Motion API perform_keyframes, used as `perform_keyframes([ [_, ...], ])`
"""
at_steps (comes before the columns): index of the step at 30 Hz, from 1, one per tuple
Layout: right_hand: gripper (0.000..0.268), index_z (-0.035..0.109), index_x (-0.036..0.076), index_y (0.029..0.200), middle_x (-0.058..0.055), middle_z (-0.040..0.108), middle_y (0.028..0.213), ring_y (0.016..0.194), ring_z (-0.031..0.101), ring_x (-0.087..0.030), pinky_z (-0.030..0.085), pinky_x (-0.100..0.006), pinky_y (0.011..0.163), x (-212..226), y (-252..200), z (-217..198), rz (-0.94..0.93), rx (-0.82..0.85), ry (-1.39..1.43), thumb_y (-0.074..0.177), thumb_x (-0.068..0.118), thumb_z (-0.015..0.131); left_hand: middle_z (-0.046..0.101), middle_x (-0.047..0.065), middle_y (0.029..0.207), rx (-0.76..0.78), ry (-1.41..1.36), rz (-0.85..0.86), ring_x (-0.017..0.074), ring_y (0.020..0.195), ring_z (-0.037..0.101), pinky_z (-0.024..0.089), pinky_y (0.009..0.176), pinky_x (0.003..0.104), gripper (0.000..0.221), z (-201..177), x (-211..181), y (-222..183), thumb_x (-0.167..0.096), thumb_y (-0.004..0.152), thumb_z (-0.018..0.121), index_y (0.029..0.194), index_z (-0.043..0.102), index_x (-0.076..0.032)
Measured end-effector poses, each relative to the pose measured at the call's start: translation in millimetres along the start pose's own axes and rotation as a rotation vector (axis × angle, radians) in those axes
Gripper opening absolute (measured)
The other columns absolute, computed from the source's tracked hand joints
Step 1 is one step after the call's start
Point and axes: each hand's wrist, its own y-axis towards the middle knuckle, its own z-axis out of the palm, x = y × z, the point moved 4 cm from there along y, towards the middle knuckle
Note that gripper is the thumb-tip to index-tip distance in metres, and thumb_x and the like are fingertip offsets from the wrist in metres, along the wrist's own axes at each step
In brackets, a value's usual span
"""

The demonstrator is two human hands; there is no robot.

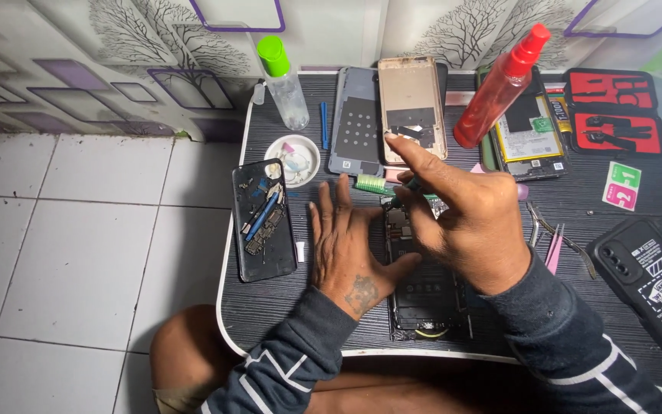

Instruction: Disassembling a smartphone by removing internal screws and inspecting the motherboard and chassis.

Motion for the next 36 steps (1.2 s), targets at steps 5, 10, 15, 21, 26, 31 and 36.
perform_keyframes([
  [5, 0.043, 0.066, 0.005, 0.136, -0.014, 0.079, 0.114, 0.078, 0.075, -0.017, 0.055, -0.027, 0.07, 5.1, 1.6, -2.5, -0.047, -0.08, -0.028, 0.095, 0.004, 0.079, 0.02, 0.025, 0.166, 0.011, -0.017, -0.001, 0.0516, 0.155, 0.011, 0.01, 0.121, 0.067, 0.072, -1.6, -0.6, 0.2, -0.064, 0.067, 0.078, 0.117, 0.062, -0.015],
  [10, 0.069, 0.058, 0.001, 0.143, -0.019, 0.07, 0.137, 0.115, 0.075, -0.03, 0.06, -0.035, 0.098, 4.1, 0.1, -1.3, -0.066, 0.016, 0.024, 0.075, -0.008, 0.051, 0.025, 0.028, 0.164, -0.018, -0.012, 0.014, 0.0536, 0.153, 0.016, 0.013, 0.12, 0.068, 0.072, -1.2, -1.9, 0.3, -0.066, 0.068, 0.075, 0.118, 0.063, -0.016],
  [15, 0.04, 0.069, 0.009, 0.132, -0.007, 0.079, 0.092, 0.059, 0.062, -0.011, 0.048, -0.025, 0.058, 3.1, -1.4, -1.4, 0.029, -0.094, 0.031, 0.094, 0.004, 0.079, 0.017, 0.022, 0.168, 0.039, -0.009, -0.016, 0.049, 0.156, 0.009, 0.008, 0.121, 0.066, 0.07, 0.1, 1.2, 1.5, -0.061, 0.064, 0.082, 0.115, 0.063, -0.017],
  [21, 0.044, 0.063, 0.005, 0.136, -0.019, 0.075, 0.126, 0.096, 0.078, -0.027, 0.061, -0.033, 0.082, 14.0, 3.4, -0.5, -0.039, -0.071, -0.005, 0.093, -0.003, 0.064, 0.023, 0.027, 0.165, -0.038, -0.022, -0.02, 0.0518, 0.154, 0.015, 0.013, 0.121, 0.066, 0.066, -0.4, -2.4, -0.8, -0.059, 0.066, 0.081, 0.115, 0.063, -0.017],
  [26, 0.053, 0.062, 0.015, 0.141, -0.007, 0.08, 0.098, 0.073, 0.073, -0.017, 0.056, -0.028, 0.068, 0.8, -4.5, 3.7, 0.052, -0.086, -0.029, 0.09, 0.001, 0.068, 0.021, 0.025, 0.166, 0.004, 0.005, -0.006, 0.0503, 0.155, 0.013, 0.011, 0.121, 0.065, 0.07, -0.1, -0.8, 0.2, -0.064, 0.066, 0.079, 0.116, 0.062, -0.018],
  [31, 0.045, 0.066, 0.015, 0.137, -0.008, 0.08, 0.095, 0.061, 0.068, -0.019, 0.051, -0.032, 0.058, -1.4, -3.2, 3.2, 0.033, -0.11, -0.112, 0.093, 0.01, 0.075, 0.019, 0.024, 0.167, 0.017, 0.006, -0.002, 0.0493, 0.155, 0.01, 0.009, 0.122, 0.065, 0.07, 0.4, 0.9, 0.4, -0.061, 0.065, 0.082, 0.117, 0.062, -0.018],
  [36, 0.06, 0.04, 0.004, 0.158, -0.02, 0.059, 0.153, 0.103, 0.079, -0.024, 0.062, -0.032, 0.096, -23.0, -17.1, -24.8, 0.116, -0.318, 0.113, 0.102, -0.003, 0.061, 0.021, 0.031, 0.165, 0.017, 0.051, -0.015, 0.0505, 0.154, 0.014, 0.01, 0.123, 0.061, 0.078, 0.7, -1.5, 3.2, -0.061, 0.063, 0.084, 0.116, 0.061, -0.009],
])
